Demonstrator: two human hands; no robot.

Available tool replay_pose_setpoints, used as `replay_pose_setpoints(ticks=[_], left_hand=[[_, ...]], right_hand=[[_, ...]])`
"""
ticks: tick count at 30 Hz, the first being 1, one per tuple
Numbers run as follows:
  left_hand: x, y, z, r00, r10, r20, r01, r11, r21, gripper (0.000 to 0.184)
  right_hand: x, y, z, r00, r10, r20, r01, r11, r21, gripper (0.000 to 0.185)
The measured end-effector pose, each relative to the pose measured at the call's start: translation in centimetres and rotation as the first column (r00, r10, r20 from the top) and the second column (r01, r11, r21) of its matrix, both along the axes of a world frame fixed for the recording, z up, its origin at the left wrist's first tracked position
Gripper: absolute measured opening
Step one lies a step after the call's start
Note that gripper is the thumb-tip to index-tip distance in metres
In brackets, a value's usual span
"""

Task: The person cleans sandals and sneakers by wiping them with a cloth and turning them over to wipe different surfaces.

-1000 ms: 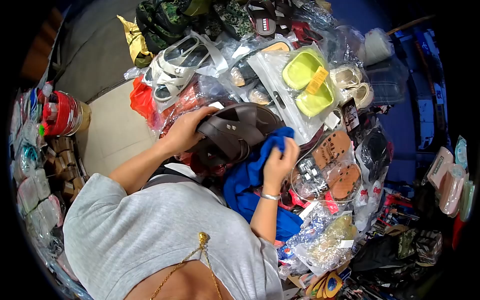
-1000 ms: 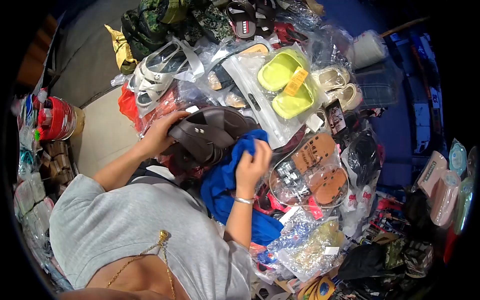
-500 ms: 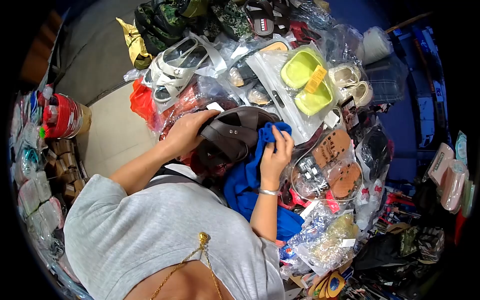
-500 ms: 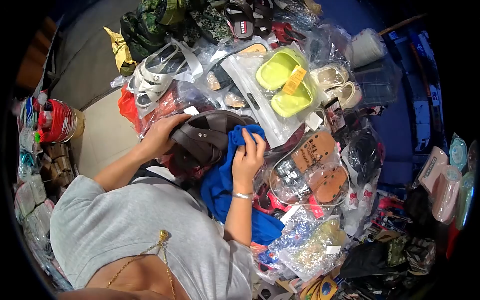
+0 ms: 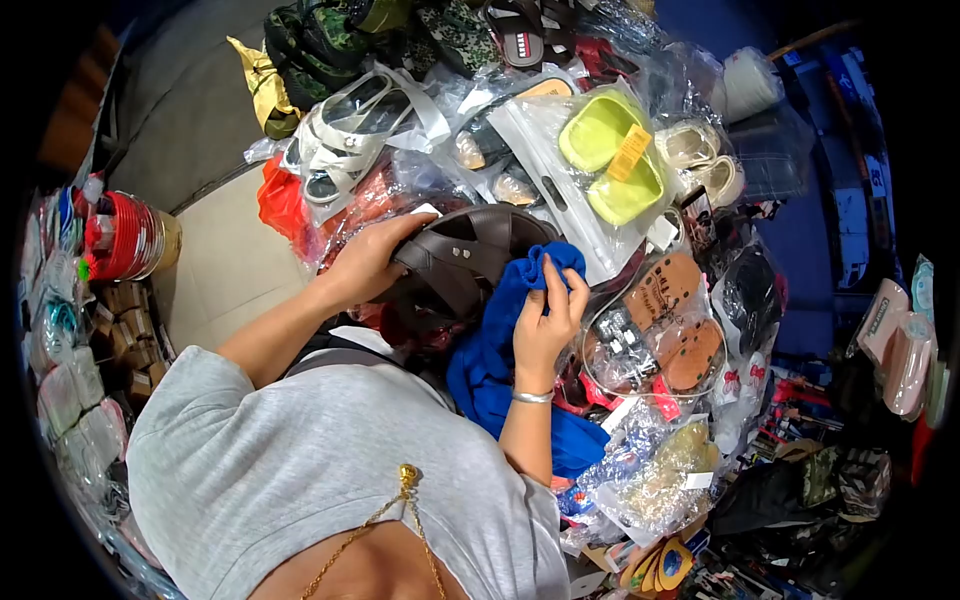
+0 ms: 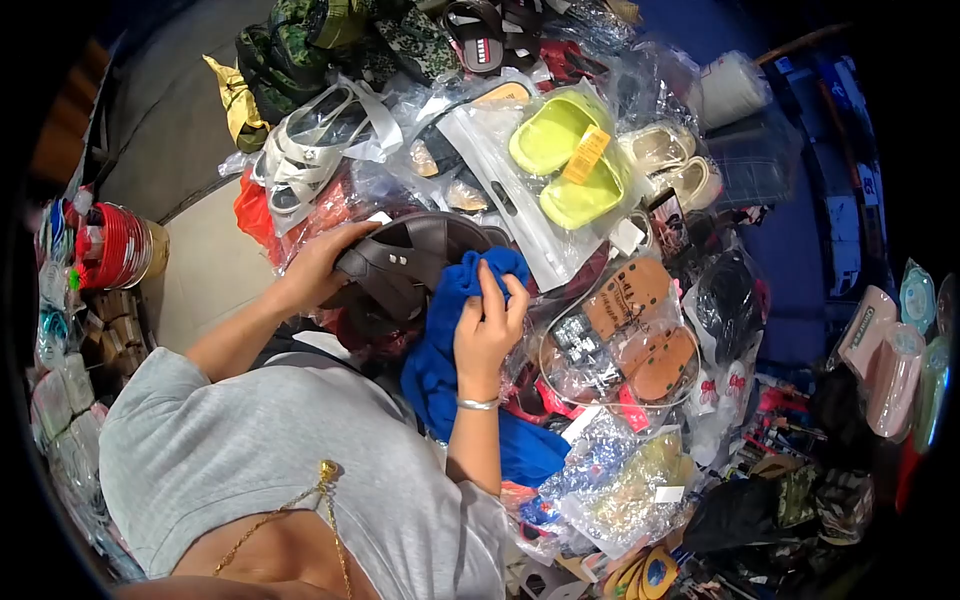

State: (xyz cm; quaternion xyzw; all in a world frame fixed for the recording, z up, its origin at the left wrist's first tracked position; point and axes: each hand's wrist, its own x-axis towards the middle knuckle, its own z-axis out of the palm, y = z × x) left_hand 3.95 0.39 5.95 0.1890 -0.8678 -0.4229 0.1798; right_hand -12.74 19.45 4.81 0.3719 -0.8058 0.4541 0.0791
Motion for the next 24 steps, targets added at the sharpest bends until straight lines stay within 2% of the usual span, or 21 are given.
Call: replay_pose_setpoints(ticks=[1, 4, 5, 7, 9, 11, 12, 13, 14, 16, 19, 21, 22, 23, 24], left_hand=[[-0.2, 0.0, 0.0, 1.000, -0.006, 0.003, 0.006, 1.000, 0.001, 0.061], [-0.3, -0.1, -0.3, 0.997, -0.070, -0.018, 0.068, 0.995, -0.079, 0.067], [-0.2, -0.1, -0.1, 0.997, -0.069, -0.019, 0.068, 0.994, -0.085, 0.067], [0.2, -0.1, 0.2, 0.996, -0.054, 0.068, 0.059, 0.995, -0.076, 0.067], [0.5, -0.2, -0.9, 0.998, -0.040, 0.050, 0.044, 0.996, -0.072, 0.068], [0.5, -0.1, -1.2, 0.999, -0.029, 0.015, 0.029, 0.999, -0.037, 0.069], [0.6, -0.1, -1.2, 1.000, -0.017, -0.005, 0.017, 0.998, -0.060, 0.069], [0.6, -0.2, -1.0, 1.000, -0.014, 0.000, 0.014, 1.000, -0.001, 0.070], [0.4, -0.3, -0.7, 1.000, -0.023, 0.004, 0.023, 1.000, -0.003, 0.070], [0.2, -0.1, -0.3, 0.999, -0.044, 0.018, 0.044, 0.999, -0.002, 0.071], [0.0, -0.3, 0.1, 0.998, -0.063, 0.027, 0.062, 0.998, 0.031, 0.072], [0.3, -0.5, -0.3, 0.996, -0.053, 0.073, 0.053, 0.999, -0.009, 0.072], [0.7, -0.3, -0.7, 0.998, -0.019, 0.052, 0.022, 0.999, -0.042, 0.065], [1.1, -0.7, -0.4, 0.999, -0.013, 0.050, 0.015, 0.999, -0.039, 0.065], [1.5, -1.2, 0.2, 0.984, -0.101, 0.145, 0.076, 0.982, 0.171, 0.060]], right_hand=[[1.0, -0.5, 1.4, 1.000, -0.006, 0.003, 0.006, 1.000, 0.001, 0.048], [3.1, -3.4, 3.7, 0.944, 0.224, -0.244, -0.230, 0.973, 0.001, 0.049], [3.5, -3.9, 3.0, 0.930, 0.256, -0.263, -0.238, 0.966, 0.098, 0.047], [2.1, -3.5, -0.7, 0.944, 0.252, -0.213, -0.229, 0.965, 0.127, 0.050], [0.6, -1.8, -2.6, 0.955, 0.175, -0.239, -0.150, 0.982, 0.118, 0.050], [-0.4, -0.2, -1.5, 0.992, 0.039, -0.123, -0.019, 0.987, 0.162, 0.047], [-0.7, 0.5, -0.9, 0.999, -0.008, -0.042, 0.011, 0.996, 0.084, 0.046], [-0.8, 0.7, 0.1, 0.998, -0.051, 0.040, 0.051, 0.999, 0.005, 0.044], [-0.4, 0.5, 1.4, 0.989, -0.040, -0.139, 0.039, 0.999, -0.012, 0.044], [2.2, -1.0, 4.0, 0.980, 0.107, -0.169, -0.106, 0.994, 0.016, 0.045], [4.4, -3.7, 3.3, 0.903, 0.332, -0.274, -0.295, 0.941, 0.166, 0.051], [2.5, -3.3, -0.1, 0.920, 0.288, -0.267, -0.235, 0.949, 0.212, 0.051], [1.4, -2.8, -0.9, 0.955, 0.222, -0.198, -0.182, 0.963, 0.198, 0.048], [0.4, -2.0, -1.3, 0.980, 0.151, -0.127, -0.125, 0.974, 0.191, 0.046], [-0.4, -1.4, -1.0, 0.991, 0.093, -0.098, -0.073, 0.979, 0.190, 0.044]])
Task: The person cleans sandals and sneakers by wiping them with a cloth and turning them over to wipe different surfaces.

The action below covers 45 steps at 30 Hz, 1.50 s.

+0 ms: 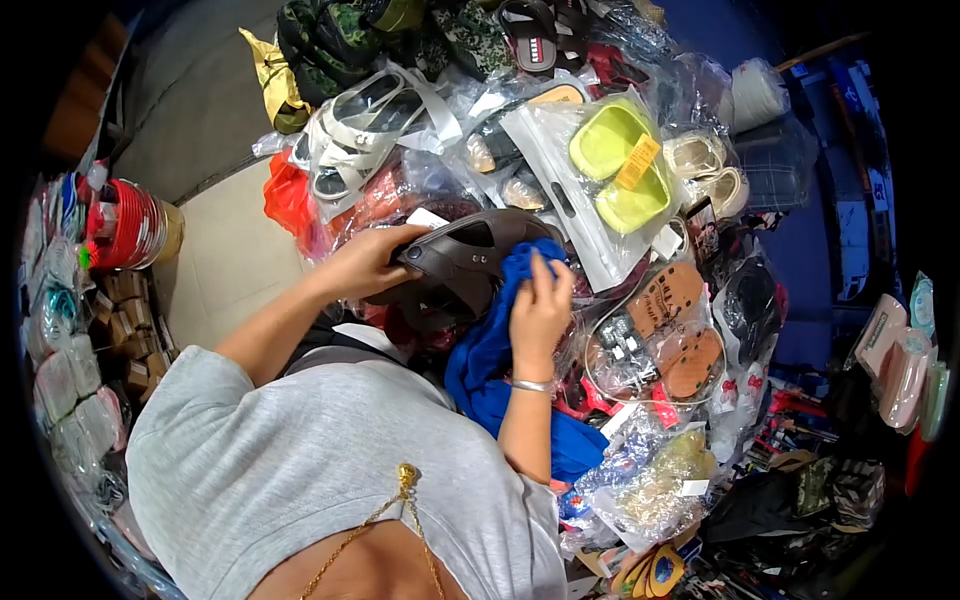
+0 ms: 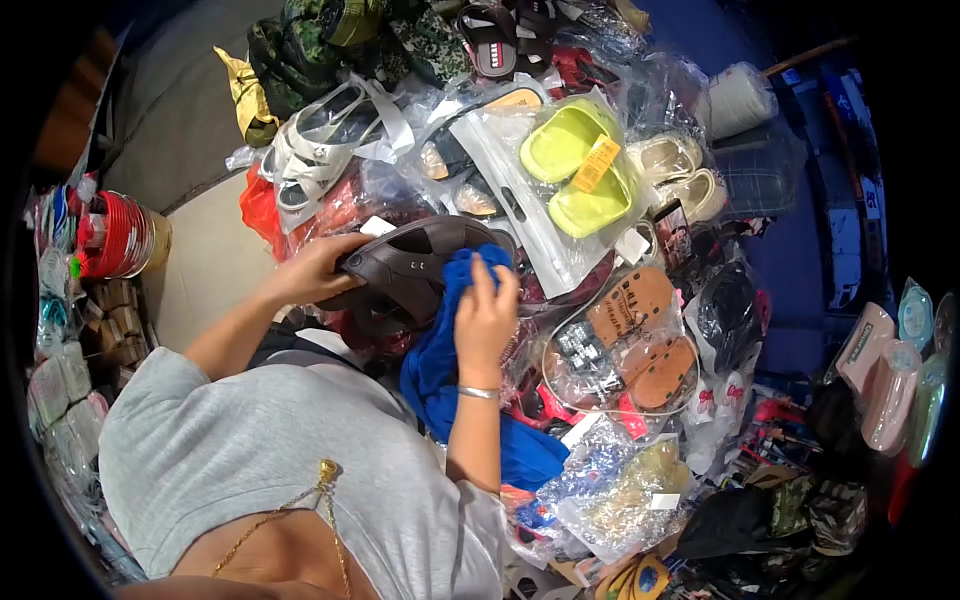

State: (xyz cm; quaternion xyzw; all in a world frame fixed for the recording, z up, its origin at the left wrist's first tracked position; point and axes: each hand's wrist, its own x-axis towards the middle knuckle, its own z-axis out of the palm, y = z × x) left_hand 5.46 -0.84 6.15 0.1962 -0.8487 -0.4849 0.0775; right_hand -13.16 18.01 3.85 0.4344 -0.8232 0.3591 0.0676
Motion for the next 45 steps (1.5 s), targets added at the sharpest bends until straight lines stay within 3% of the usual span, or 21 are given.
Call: replay_pose_setpoints(ticks=[1, 3, 5, 7, 9, 11, 13, 15, 17, 18, 21, 23, 26, 27, 29, 32, 35, 41, 42, 43, 45], left_hand=[[0.5, -0.4, 0.1, 0.992, -0.082, 0.098, 0.060, 0.976, 0.208, 0.055], [1.2, -0.7, -1.8, 0.988, -0.071, 0.134, 0.042, 0.977, 0.208, 0.045], [1.5, -0.2, -3.3, 0.989, 0.114, -0.094, -0.032, 0.790, 0.612, 0.040], [1.2, 0.7, -2.5, 0.990, 0.133, -0.049, -0.066, 0.742, 0.667, 0.036], [0.6, 2.0, -1.2, 0.945, 0.318, -0.080, -0.075, 0.447, 0.891, 0.038], [-0.4, 3.1, 0.1, 0.898, 0.427, -0.109, -0.064, 0.370, 0.927, 0.046], [-0.6, 3.8, -0.6, 0.863, 0.466, -0.194, -0.005, 0.391, 0.920, 0.051], [-0.9, 3.5, -1.7, 0.885, 0.405, -0.231, -0.005, 0.503, 0.864, 0.055], [-0.6, 3.2, -2.0, 0.905, 0.405, -0.132, 0.011, 0.287, 0.958, 0.057], [-0.4, 3.4, -2.0, 0.900, 0.427, -0.089, -0.038, 0.279, 0.959, 0.071], [-0.3, 4.0, -4.7, 0.884, 0.443, -0.151, 0.002, 0.319, 0.948, 0.084], [0.1, 3.8, -5.4, 0.913, 0.304, -0.271, 0.033, 0.608, 0.793, 0.091], [0.0, 4.3, -2.9, 0.950, 0.115, -0.290, 0.074, 0.820, 0.568, 0.090], [0.0, 4.7, -1.4, 0.962, 0.167, -0.215, 0.040, 0.694, 0.719, 0.089], [-0.2, 4.6, -1.4, 0.958, 0.186, -0.217, 0.014, 0.728, 0.685, 0.089], [0.0, 3.8, -3.0, 0.953, 0.209, -0.220, 0.008, 0.707, 0.708, 0.088], [0.2, 2.8, -2.6, 0.933, 0.319, -0.166, 0.014, 0.428, 0.904, 0.089], [-0.4, 3.3, -1.9, 0.960, 0.218, -0.176, 0.037, 0.523, 0.851, 0.093], [-0.7, 4.0, -2.0, 0.954, 0.199, -0.225, 0.064, 0.599, 0.798, 0.090], [-0.5, 4.0, -1.6, 0.966, 0.110, -0.233, 0.102, 0.665, 0.740, 0.091], [-0.5, 4.5, 0.6, 0.978, 0.167, -0.124, 0.005, 0.580, 0.815, 0.092]], right_hand=[[-0.7, 0.6, 0.4, 0.998, -0.062, 0.030, 0.062, 0.998, 0.004, 0.042], [-0.9, 1.5, 2.5, 0.992, -0.114, 0.048, 0.117, 0.990, -0.078, 0.040], [0.7, 1.7, 5.6, 0.995, -0.094, 0.013, 0.095, 0.972, -0.213, 0.041], [3.0, 1.5, 8.0, 0.997, -0.048, -0.054, 0.032, 0.965, -0.259, 0.040], [5.1, 0.5, 8.0, 0.990, 0.101, -0.094, -0.131, 0.905, -0.405, 0.040], [7.1, -0.6, 6.7, 0.947, 0.320, -0.031, -0.308, 0.874, -0.376, 0.038], [7.7, -2.7, 2.9, 0.948, 0.314, -0.048, -0.314, 0.905, -0.288, 0.035], [7.7, -2.6, 0.8, 0.969, 0.244, -0.037, -0.247, 0.959, -0.140, 0.024], [8.0, -1.6, -0.1, 0.938, 0.346, -0.014, -0.344, 0.926, -0.152, 0.025], [8.5, -1.3, -0.2, 0.932, 0.362, -0.010, -0.361, 0.924, -0.124, 0.024], [8.1, -1.6, 0.5, 0.909, 0.404, 0.103, -0.405, 0.914, -0.016, 0.039], [7.6, -2.8, 0.9, 0.904, 0.404, 0.138, -0.403, 0.914, -0.032, 0.056], [5.0, -5.3, 2.8, 0.849, 0.493, 0.191, -0.480, 0.870, -0.114, 0.066], [4.0, -5.8, 3.2, 0.849, 0.493, 0.188, -0.480, 0.870, -0.115, 0.066], [2.8, -6.4, 3.9, 0.685, 0.510, 0.520, -0.600, 0.800, 0.007, 0.073], [3.8, -6.5, 3.8, 0.748, 0.531, 0.397, -0.560, 0.827, -0.052, 0.081], [6.9, -4.3, 2.1, 0.842, 0.510, 0.178, -0.511, 0.858, -0.041, 0.097], [6.2, -4.2, 2.3, 0.808, 0.475, 0.349, -0.499, 0.866, -0.024, 0.096], [5.3, -5.1, 2.5, 0.819, 0.478, 0.318, -0.451, 0.878, -0.160, 0.083], [4.2, -5.9, 3.5, 0.767, 0.487, 0.418, -0.461, 0.871, -0.169, 0.070], [3.0, -7.3, 3.4, 0.820, 0.505, 0.269, -0.454, 0.861, -0.230, 0.062]])
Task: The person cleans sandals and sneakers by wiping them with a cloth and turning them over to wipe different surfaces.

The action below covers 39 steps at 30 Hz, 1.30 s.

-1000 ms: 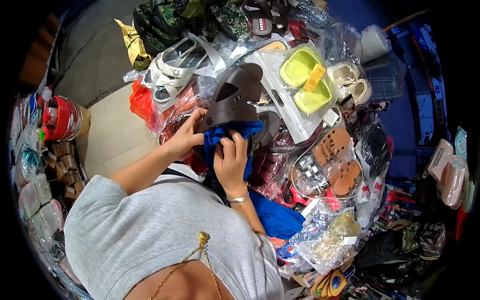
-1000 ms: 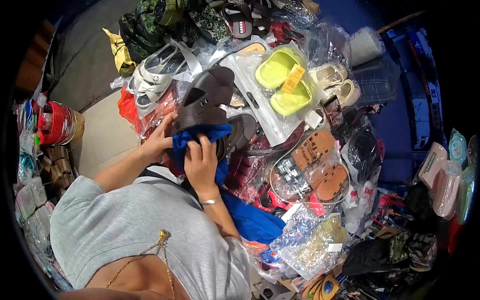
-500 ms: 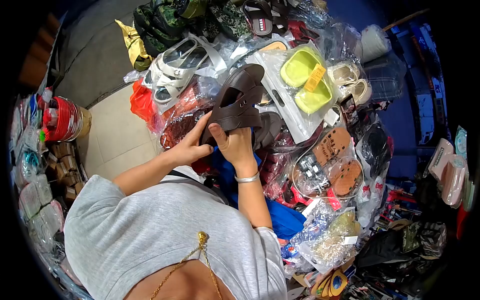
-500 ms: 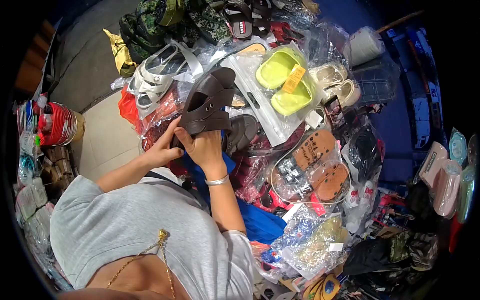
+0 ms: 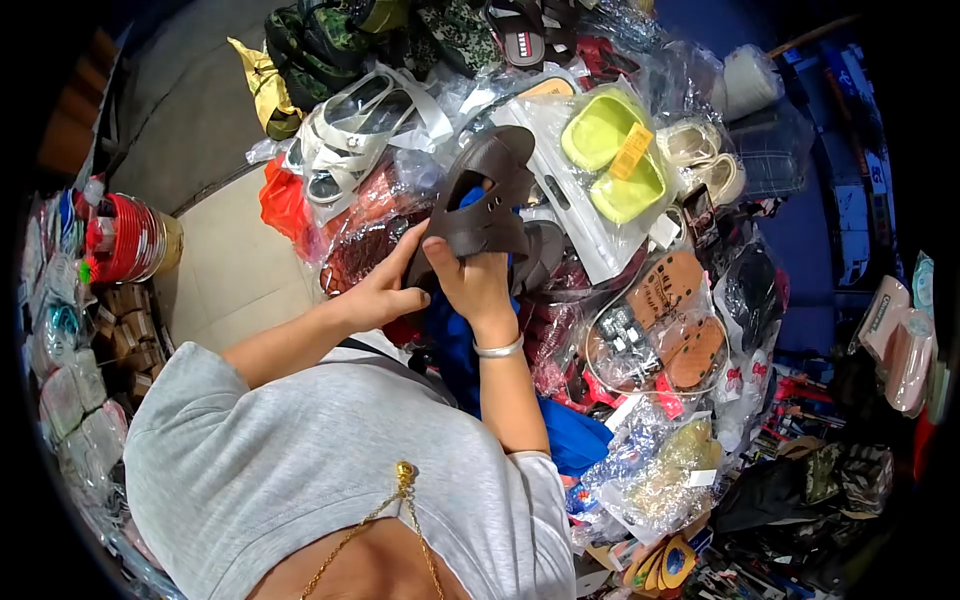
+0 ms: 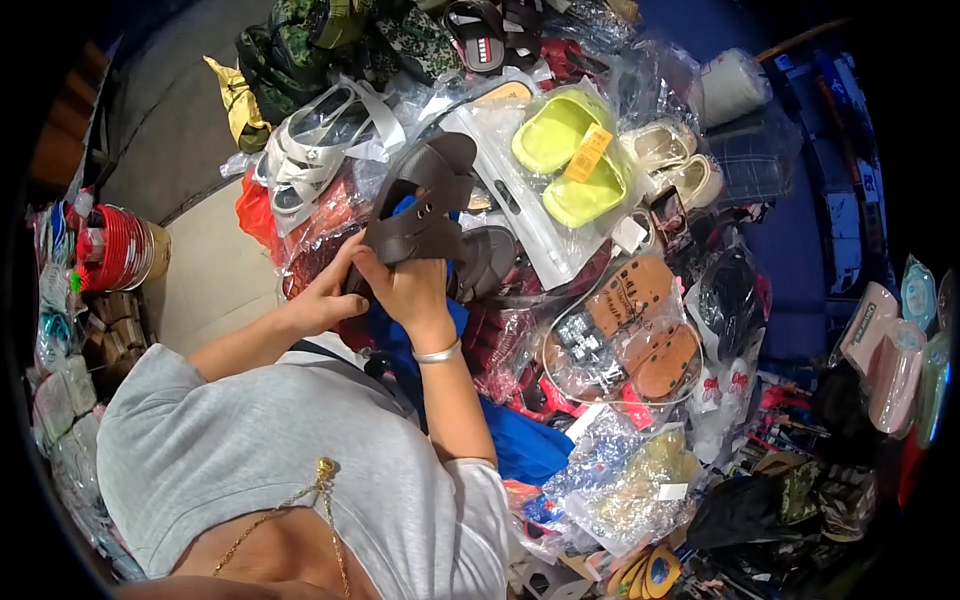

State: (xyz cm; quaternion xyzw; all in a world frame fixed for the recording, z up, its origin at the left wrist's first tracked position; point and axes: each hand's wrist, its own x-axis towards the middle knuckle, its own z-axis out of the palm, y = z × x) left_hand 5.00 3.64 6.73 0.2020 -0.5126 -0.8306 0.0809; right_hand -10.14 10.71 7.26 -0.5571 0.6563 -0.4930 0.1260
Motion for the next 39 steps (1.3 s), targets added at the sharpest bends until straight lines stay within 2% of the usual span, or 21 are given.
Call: replay_pose_setpoints(ticks=[4, 6, 7, 11, 14, 15, 16, 18, 19, 20, 22, 23, 24, 26, 30, 32, 34, 35, 36, 38, 39], left_hand=[[0.8, -1.2, -1.9, 0.999, 0.036, -0.004, -0.036, 0.992, -0.118, 0.092], [1.0, -1.4, -3.5, 0.991, 0.106, -0.087, -0.102, 0.994, 0.049, 0.091], [0.9, -1.5, -2.1, 0.984, 0.180, -0.001, -0.177, 0.966, 0.188, 0.090], [1.3, -2.3, -3.3, 0.980, 0.134, -0.146, -0.064, 0.910, 0.410, 0.089], [0.6, -2.0, -2.6, 0.995, 0.079, -0.056, -0.060, 0.957, 0.284, 0.090], [0.2, -0.9, -1.8, 0.992, 0.119, -0.049, -0.105, 0.969, 0.224, 0.081], [0.1, -0.5, -1.9, 0.995, 0.100, 0.013, -0.101, 0.995, 0.021, 0.082], [0.3, 0.5, -2.7, 0.986, 0.116, -0.117, -0.113, 0.993, 0.039, 0.089], [0.3, 0.1, -2.8, 0.983, 0.093, -0.156, -0.100, 0.994, -0.039, 0.091], [0.4, -0.1, -3.1, 0.983, 0.096, -0.155, -0.104, 0.994, -0.041, 0.091], [0.4, -0.5, -3.6, 0.967, 0.185, -0.176, -0.138, 0.958, 0.251, 0.087], [0.4, -1.0, -3.4, 0.958, 0.203, -0.203, -0.157, 0.962, 0.222, 0.082], [0.3, -1.1, -3.3, 0.957, 0.223, -0.184, -0.162, 0.940, 0.301, 0.081], [0.4, -1.5, -4.2, 0.955, 0.267, -0.131, -0.224, 0.936, 0.272, 0.081], [-0.4, -0.8, -3.5, 0.952, 0.243, -0.187, -0.196, 0.951, 0.240, 0.084], [-0.3, 0.1, -3.1, 0.967, 0.202, -0.153, -0.176, 0.970, 0.167, 0.083], [-0.1, 0.8, -3.3, 0.973, 0.195, -0.122, -0.187, 0.979, 0.074, 0.080], [0.0, 0.6, -3.3, 0.969, 0.214, -0.126, -0.201, 0.973, 0.111, 0.074], [0.1, 0.3, -3.2, 0.968, 0.218, -0.125, -0.205, 0.973, 0.108, 0.074], [0.0, -0.6, -2.7, 0.940, 0.269, -0.210, -0.220, 0.949, 0.227, 0.077], [-0.1, -0.8, -1.6, 0.944, 0.300, -0.137, -0.248, 0.919, 0.306, 0.073]], right_hand=[[1.0, -0.4, -0.3, 0.989, 0.104, 0.102, -0.116, 0.986, 0.123, 0.070], [3.2, 1.0, -0.5, 0.998, -0.039, -0.044, 0.040, 0.999, 0.008, 0.079], [3.9, 2.4, -2.5, 0.987, 0.063, -0.147, -0.057, 0.997, 0.047, 0.097], [6.8, 5.2, -1.5, 0.980, 0.165, 0.106, -0.178, 0.976, 0.128, 0.102], [5.6, 3.9, -2.1, 0.998, 0.047, -0.042, -0.041, 0.990, 0.132, 0.098], [4.4, 2.8, -2.0, 0.999, 0.011, -0.042, -0.006, 0.994, 0.108, 0.087], [3.1, 1.9, -1.9, 1.000, 0.003, -0.030, 0.000, 0.996, 0.094, 0.074], [2.1, 0.9, -1.0, 0.981, 0.000, 0.195, -0.020, 0.995, 0.102, 0.059], [1.6, 0.9, -0.4, 0.981, 0.096, 0.171, -0.127, 0.976, 0.177, 0.072], [2.1, 1.0, -0.5, 0.980, 0.100, 0.172, -0.130, 0.976, 0.176, 0.072], [3.9, 1.9, -1.2, 1.000, 0.000, -0.026, 0.001, 1.000, 0.030, 0.079], [5.3, 3.3, -3.1, 0.991, 0.008, -0.136, 0.003, 0.997, 0.083, 0.088], [6.1, 4.1, -2.8, 0.993, 0.095, -0.067, -0.088, 0.991, 0.099, 0.093], [7.7, 5.7, -2.6, 0.988, 0.151, -0.041, -0.145, 0.982, 0.118, 0.093], [6.6, 5.0, -2.7, 0.990, 0.139, 0.015, -0.140, 0.985, 0.101, 0.093], [5.6, 3.5, -2.6, 1.000, -0.006, 0.003, 0.006, 0.999, 0.051, 0.080], [4.3, 2.1, -1.5, 0.985, 0.012, 0.173, -0.028, 0.995, 0.092, 0.074], [4.6, 1.9, -1.4, 0.996, -0.009, 0.093, 0.011, 1.000, -0.028, 0.053], [5.2, 1.9, -2.2, 0.996, -0.004, 0.094, 0.007, 1.000, -0.030, 0.053], [6.5, 3.2, -4.2, 0.994, -0.012, -0.109, 0.013, 1.000, 0.009, 0.043], [7.1, 3.6, -3.5, 0.992, 0.046, -0.121, -0.051, 0.998, -0.038, 0.039]])
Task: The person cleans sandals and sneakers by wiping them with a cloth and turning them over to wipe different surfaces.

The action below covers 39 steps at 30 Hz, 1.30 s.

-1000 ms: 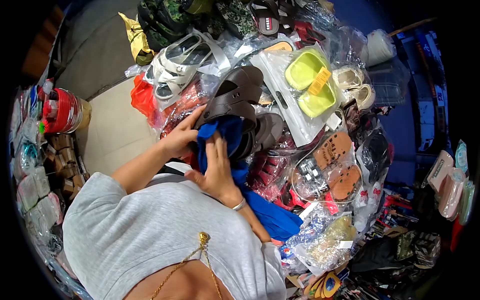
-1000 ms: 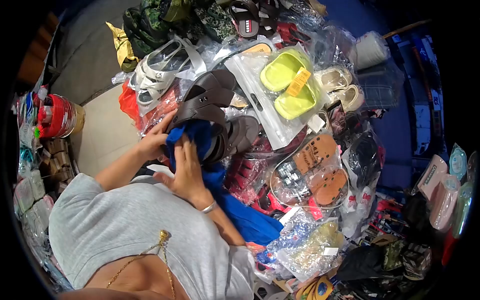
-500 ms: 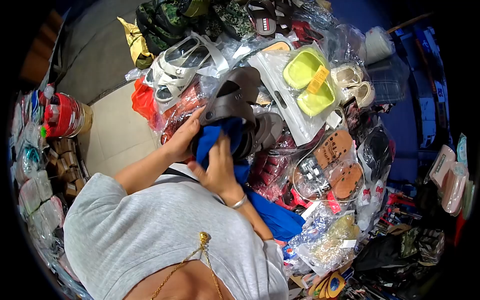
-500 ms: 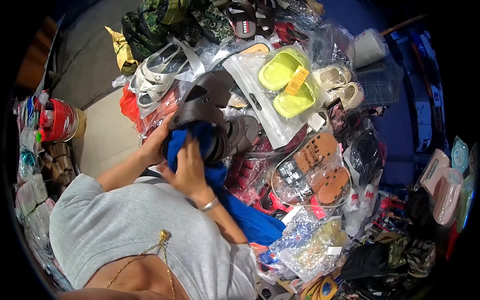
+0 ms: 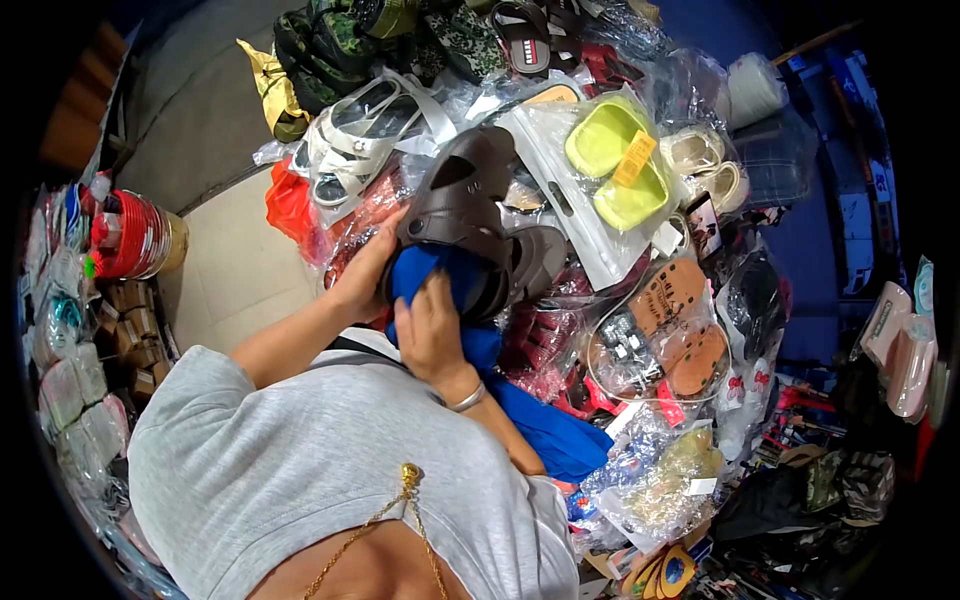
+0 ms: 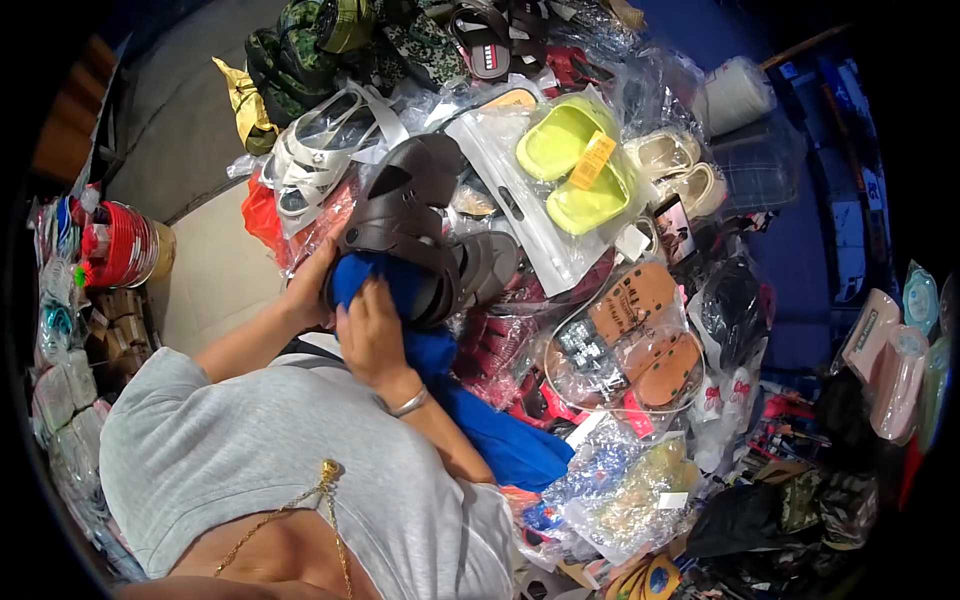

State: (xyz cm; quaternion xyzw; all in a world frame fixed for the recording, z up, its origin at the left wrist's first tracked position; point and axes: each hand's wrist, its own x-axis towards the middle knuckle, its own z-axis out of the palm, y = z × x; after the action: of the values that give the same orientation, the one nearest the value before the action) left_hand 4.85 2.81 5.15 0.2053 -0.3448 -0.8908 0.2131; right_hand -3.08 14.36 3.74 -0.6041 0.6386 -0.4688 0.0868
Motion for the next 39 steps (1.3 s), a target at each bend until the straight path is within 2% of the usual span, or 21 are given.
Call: replay_pose_setpoints(ticks=[4, 7, 9, 10, 14, 15, 16, 17, 19, 22, 23, 24, 26, 27, 29, 31, 32, 33, 36, 38, 39], left_hand=[[-0.1, -0.6, -0.7, 0.999, 0.030, 0.043, -0.030, 1.000, -0.008, 0.064], [0.2, -0.2, -2.5, 0.992, -0.005, 0.124, -0.022, 0.978, 0.209, 0.054], [0.5, 0.2, -2.4, 0.984, -0.005, 0.178, -0.054, 0.945, 0.322, 0.053], [0.5, -0.1, -2.0, 0.984, -0.001, 0.177, -0.056, 0.946, 0.318, 0.053], [1.1, -1.7, -2.3, 0.996, -0.065, -0.067, 0.086, 0.911, 0.404, 0.050], [1.1, -1.8, -2.7, 0.985, -0.081, -0.150, 0.143, 0.874, 0.464, 0.046], [0.9, -1.8, -2.9, 0.993, -0.045, -0.107, 0.091, 0.878, 0.470, 0.045], [0.9, -2.2, -3.0, 0.978, -0.088, -0.190, 0.175, 0.842, 0.510, 0.049], [-0.2, -2.0, -0.6, 0.989, -0.010, 0.145, -0.065, 0.861, 0.505, 0.060], [-0.2, -2.1, -2.0, 0.997, -0.055, 0.061, 0.020, 0.882, 0.470, 0.064], [-0.9, -1.7, -2.1, 0.993, 0.042, 0.110, -0.091, 0.867, 0.491, 0.065], [-1.1, -1.2, -1.0, 1.000, -0.011, 0.022, 0.000, 0.897, 0.442, 0.062], [-1.8, -1.1, 0.7, 0.987, -0.114, -0.116, 0.151, 0.905, 0.398, 0.052], [-1.6, -1.4, 0.0, 0.997, -0.081, -0.018, 0.081, 0.896, 0.437, 0.051], [-1.5, -1.6, -0.6, 0.998, -0.059, -0.012, 0.058, 0.896, 0.441, 0.050], [-0.5, -2.6, -0.8, 1.000, -0.013, -0.021, 0.022, 0.859, 0.512, 0.047], [-0.1, -3.0, -0.6, 0.999, 0.034, -0.025, -0.013, 0.814, 0.580, 0.045], [-0.2, -2.8, 3.1, 0.999, 0.019, -0.027, 0.003, 0.766, 0.643, 0.039], [0.9, -3.4, 1.4, 0.990, -0.008, -0.143, 0.106, 0.715, 0.691, 0.034], [0.7, -2.9, -1.3, 0.980, -0.019, -0.200, 0.152, 0.719, 0.678, 0.029], [0.3, -2.1, -0.2, 0.997, -0.025, -0.077, 0.067, 0.782, 0.620, 0.028]], right_hand=[[1.2, 1.6, -0.6, 0.997, 0.071, 0.033, -0.072, 0.997, 0.019, 0.040], [0.1, 0.2, 0.9, 0.992, 0.122, -0.043, -0.124, 0.992, -0.037, 0.043], [-0.3, -1.4, 2.5, 0.962, 0.041, -0.271, -0.056, 0.997, -0.050, 0.042], [-0.1, -1.6, 2.2, 0.948, 0.026, -0.316, -0.043, 0.998, -0.047, 0.033], [-0.7, -0.8, 0.8, 0.932, -0.004, -0.362, -0.038, 0.993, -0.109, 0.017], [-1.1, -0.3, 0.3, 0.932, -0.003, -0.362, -0.037, 0.994, -0.105, 0.017], [-1.5, 0.4, -0.4, 0.947, -0.004, -0.322, -0.043, 0.989, -0.140, 0.015], [-1.9, 1.1, -1.1, 0.960, -0.003, -0.281, -0.048, 0.983, -0.175, 0.013], [-2.3, 1.9, -1.5, 0.974, -0.041, -0.224, 0.009, 0.990, -0.142, 0.010], [-1.8, 1.0, 0.4, 0.966, -0.112, -0.233, 0.059, 0.973, -0.223, 0.017], [-1.3, 0.2, 1.7, 0.957, -0.140, -0.254, 0.069, 0.960, -0.270, 0.021], [-0.9, -0.5, 1.9, 0.949, -0.142, -0.282, 0.070, 0.966, -0.250, 0.030], [-1.2, -1.4, 2.0, 0.940, -0.164, -0.301, 0.086, 0.963, -0.256, 0.025], [-1.7, -1.5, 1.8, 0.945, -0.161, -0.286, 0.089, 0.964, -0.251, 0.023], [-2.2, -1.0, 1.4, 0.937, -0.098, -0.334, 0.010, 0.967, -0.255, 0.018], [-3.1, 0.3, -0.4, 0.965, -0.042, -0.261, -0.028, 0.966, -0.259, 0.018], [-3.5, 0.9, -2.4, 0.949, -0.143, -0.282, 0.092, 0.978, -0.186, 0.016], [-3.9, 1.3, -3.3, 0.948, -0.195, -0.253, 0.182, 0.980, -0.077, 0.014], [-3.1, 2.4, -2.2, 0.974, -0.225, 0.031, 0.227, 0.964, -0.138, 0.017], [-2.4, 1.3, 0.3, 0.981, -0.194, -0.023, 0.185, 0.960, -0.208, 0.022], [-1.9, 0.8, 1.1, 0.982, -0.169, -0.080, 0.142, 0.952, -0.271, 0.026]])
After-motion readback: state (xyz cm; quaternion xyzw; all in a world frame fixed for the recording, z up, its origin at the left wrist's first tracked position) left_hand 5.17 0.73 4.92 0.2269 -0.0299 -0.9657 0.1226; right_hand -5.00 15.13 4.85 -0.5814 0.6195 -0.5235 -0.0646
